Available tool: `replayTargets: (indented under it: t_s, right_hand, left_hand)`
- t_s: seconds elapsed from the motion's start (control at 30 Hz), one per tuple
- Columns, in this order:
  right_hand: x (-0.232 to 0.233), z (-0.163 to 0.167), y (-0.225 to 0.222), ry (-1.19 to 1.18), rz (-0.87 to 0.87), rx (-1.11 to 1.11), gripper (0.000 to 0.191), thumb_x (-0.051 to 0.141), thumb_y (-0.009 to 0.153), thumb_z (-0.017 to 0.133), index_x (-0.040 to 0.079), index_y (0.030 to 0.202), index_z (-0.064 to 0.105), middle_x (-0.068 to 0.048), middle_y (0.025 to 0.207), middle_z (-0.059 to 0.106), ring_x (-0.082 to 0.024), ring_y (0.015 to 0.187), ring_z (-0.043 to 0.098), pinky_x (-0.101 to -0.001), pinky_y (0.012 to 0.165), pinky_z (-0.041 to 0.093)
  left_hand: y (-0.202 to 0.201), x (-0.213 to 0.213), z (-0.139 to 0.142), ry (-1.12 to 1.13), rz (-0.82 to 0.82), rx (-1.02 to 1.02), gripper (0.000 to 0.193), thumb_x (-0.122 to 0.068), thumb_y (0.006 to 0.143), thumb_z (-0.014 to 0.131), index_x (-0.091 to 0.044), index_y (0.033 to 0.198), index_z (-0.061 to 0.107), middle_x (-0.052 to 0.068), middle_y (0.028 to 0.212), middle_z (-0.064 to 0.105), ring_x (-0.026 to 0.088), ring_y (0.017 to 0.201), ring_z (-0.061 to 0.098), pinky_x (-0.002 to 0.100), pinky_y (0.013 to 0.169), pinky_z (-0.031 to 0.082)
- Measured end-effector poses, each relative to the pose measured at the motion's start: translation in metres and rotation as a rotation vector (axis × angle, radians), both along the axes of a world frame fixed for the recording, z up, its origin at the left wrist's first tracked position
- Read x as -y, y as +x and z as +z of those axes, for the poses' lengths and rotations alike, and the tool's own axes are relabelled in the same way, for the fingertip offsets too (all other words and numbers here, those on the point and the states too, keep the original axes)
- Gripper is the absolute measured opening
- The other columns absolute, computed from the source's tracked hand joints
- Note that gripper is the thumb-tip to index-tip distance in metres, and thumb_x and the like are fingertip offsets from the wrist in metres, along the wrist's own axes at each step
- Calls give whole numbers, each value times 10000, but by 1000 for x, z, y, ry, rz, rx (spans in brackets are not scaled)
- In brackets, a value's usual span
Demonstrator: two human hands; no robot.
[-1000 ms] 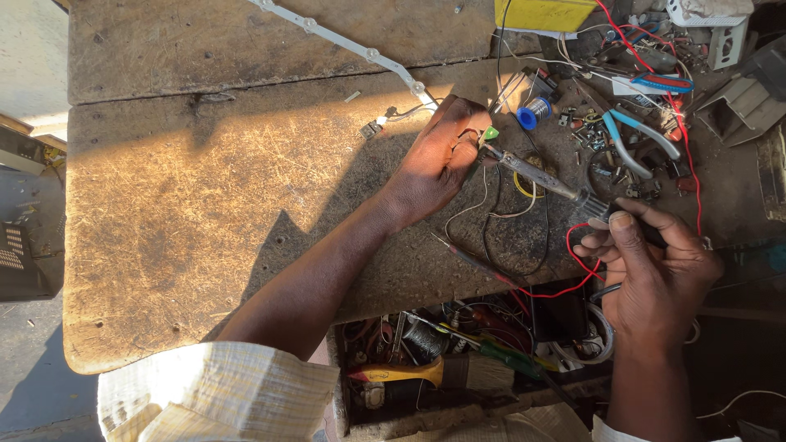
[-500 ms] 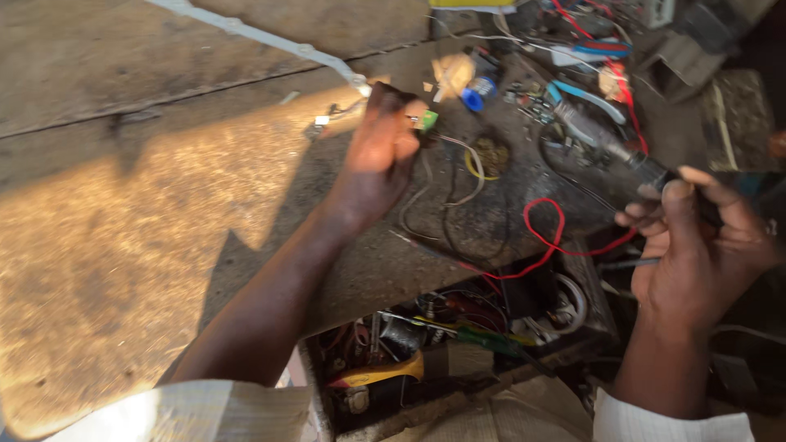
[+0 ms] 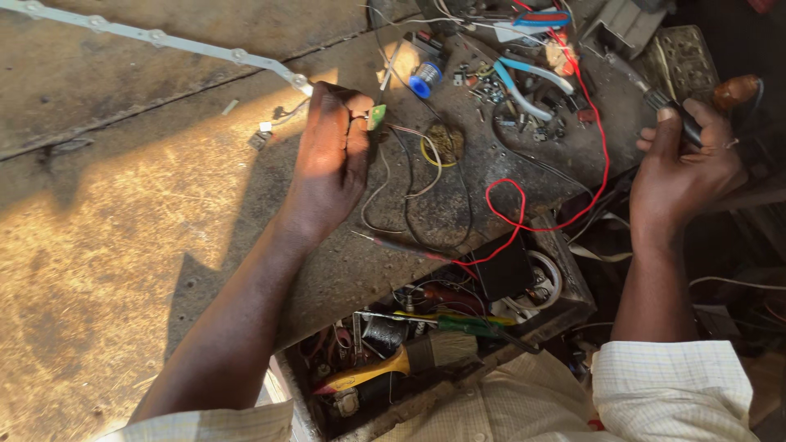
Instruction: The person strips wire ends, twists them, and solders a small component onto a green circuit board using a soldering iron and solder wire. The person then solders a wire to the board and inspects the joint.
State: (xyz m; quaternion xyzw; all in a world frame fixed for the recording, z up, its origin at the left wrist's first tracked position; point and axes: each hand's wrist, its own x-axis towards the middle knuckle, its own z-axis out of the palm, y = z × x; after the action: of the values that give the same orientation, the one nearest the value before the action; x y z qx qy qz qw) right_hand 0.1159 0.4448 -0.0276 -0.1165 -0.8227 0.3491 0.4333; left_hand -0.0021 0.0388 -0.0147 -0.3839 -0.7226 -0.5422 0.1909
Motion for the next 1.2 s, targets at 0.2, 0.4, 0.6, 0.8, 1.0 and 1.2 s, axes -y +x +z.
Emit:
replayTargets:
  t_s: [0.2, 0.4, 0.6, 0.8, 1.0, 1.2]
  right_hand:
    - [-1, -5, -10, 563, -212, 180, 233, 22, 955, 781, -54, 1174, 762, -199, 1070, 761, -346, 949, 738, -441, 915, 563]
    - [40, 7, -2, 530, -122, 168, 233, -7, 1032, 749, -63, 1251, 691, -212, 1210, 724, -307, 1067, 695, -391, 971, 559]
    - [150, 45, -9, 271, 515, 89, 449, 55, 974, 846, -18, 1355, 620, -150, 1242, 689, -225, 1053, 686, -327, 913, 577]
    - [223, 69, -55, 430, 689, 98, 819, 129, 749, 917, -40, 1433, 500, -230, 1260, 646, -306, 1064, 677, -368, 859, 595]
    - [226, 52, -65, 320, 738, 136, 716, -36, 801, 868, 9, 1439, 545, -140, 1221, 686, -199, 1013, 701, -314, 878, 582]
    - [220, 14, -65, 64, 812, 104, 719, -63, 878, 837, -24, 1504, 487, -110, 1238, 668, -153, 1066, 678, -301, 950, 586]
  left_hand:
    - [1, -4, -4, -28, 100, -123, 304, 60, 1013, 585, 31, 1311, 529, 274, 1274, 513, 483, 1207, 539, 515, 1089, 475]
    - [8, -6, 0, 26, -12, 25, 284, 46, 1057, 581, -14, 1327, 515, 208, 1233, 514, 406, 1175, 584, 437, 1044, 520]
    - [11, -6, 8, 13, -48, 26, 282, 43, 1067, 585, -35, 1326, 505, 183, 1273, 524, 363, 1169, 595, 417, 1063, 518]
    - [13, -4, 12, 34, -59, 44, 307, 23, 1073, 610, -27, 1354, 496, 196, 1296, 522, 374, 1218, 598, 426, 1056, 527]
    - [11, -4, 9, 46, -34, 24, 291, -15, 1069, 623, -22, 1341, 521, 181, 1246, 544, 361, 1173, 607, 432, 1014, 535]
    - [9, -5, 5, 65, -51, 158, 198, -45, 1069, 654, -36, 1249, 571, 144, 1183, 584, 301, 1128, 657, 389, 975, 555]
